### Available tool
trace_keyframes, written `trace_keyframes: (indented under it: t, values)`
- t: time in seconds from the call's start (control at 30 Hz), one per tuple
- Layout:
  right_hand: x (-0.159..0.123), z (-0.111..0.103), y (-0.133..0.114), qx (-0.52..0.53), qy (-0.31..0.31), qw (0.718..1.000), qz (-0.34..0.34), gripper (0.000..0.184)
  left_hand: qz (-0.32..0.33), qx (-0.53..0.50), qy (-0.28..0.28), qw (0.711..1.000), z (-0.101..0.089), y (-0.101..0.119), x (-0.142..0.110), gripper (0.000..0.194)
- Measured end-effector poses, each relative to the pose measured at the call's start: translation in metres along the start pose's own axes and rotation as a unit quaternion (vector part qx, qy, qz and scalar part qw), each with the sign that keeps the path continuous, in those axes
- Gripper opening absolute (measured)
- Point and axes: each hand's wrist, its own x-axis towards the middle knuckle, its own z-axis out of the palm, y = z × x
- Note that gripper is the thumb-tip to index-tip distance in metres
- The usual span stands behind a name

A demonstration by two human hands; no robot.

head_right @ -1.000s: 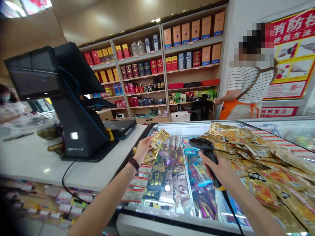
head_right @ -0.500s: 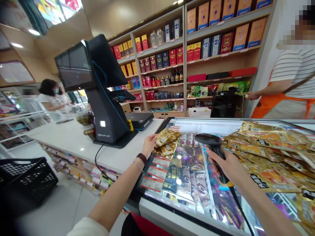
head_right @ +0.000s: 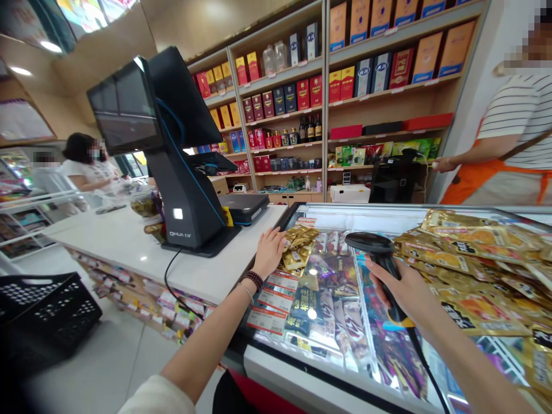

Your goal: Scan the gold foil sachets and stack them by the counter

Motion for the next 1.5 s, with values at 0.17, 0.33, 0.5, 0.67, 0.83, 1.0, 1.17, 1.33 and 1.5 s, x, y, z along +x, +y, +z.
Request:
trace_keyframes:
  t: [0.17, 0.33, 0.5, 0.67, 0.83, 1.0, 1.17, 1.33, 1.5]
  values:
    - [-0.003, -0.009, -0.003, 0.043, -0.036, 0.998, 0.02, 0.043, 0.006, 0.017, -0.071, 0.997, 0.011, 0.0, -0.001, 0.041]
    - [-0.008, -0.019, -0.005, 0.056, -0.016, 0.998, 0.03, 0.042, 0.002, 0.025, -0.071, 0.997, 0.012, -0.001, 0.0, 0.039]
    - [-0.012, -0.036, -0.001, 0.077, -0.008, 0.997, 0.031, 0.043, 0.036, 0.017, -0.028, 0.999, 0.015, 0.011, 0.011, 0.033]
    - [-0.021, -0.068, -0.001, 0.103, 0.041, 0.994, 0.012, 0.045, 0.121, -0.041, -0.004, 0.992, 0.034, 0.058, 0.025, 0.031]
    - [-0.04, -0.108, -0.005, 0.077, 0.103, 0.992, 0.016, 0.043, 0.192, -0.128, -0.027, 0.973, 0.061, 0.139, 0.024, 0.031]
    - [-0.059, -0.152, 0.006, 0.049, 0.175, 0.983, 0.039, 0.042, 0.27, -0.215, -0.089, 0.934, 0.085, 0.228, 0.005, 0.037]
    - [-0.075, -0.189, 0.025, 0.054, 0.246, 0.967, 0.041, 0.041, 0.316, -0.223, -0.164, 0.908, 0.1, 0.285, -0.021, 0.062]
    - [-0.082, -0.203, 0.051, 0.101, 0.294, 0.949, 0.06, 0.047, 0.321, -0.168, -0.211, 0.908, 0.11, 0.292, -0.038, 0.057]
    - [-0.08, -0.204, 0.069, 0.154, 0.299, 0.939, 0.07, 0.051, 0.323, -0.172, -0.203, 0.908, 0.111, 0.283, -0.041, 0.042]
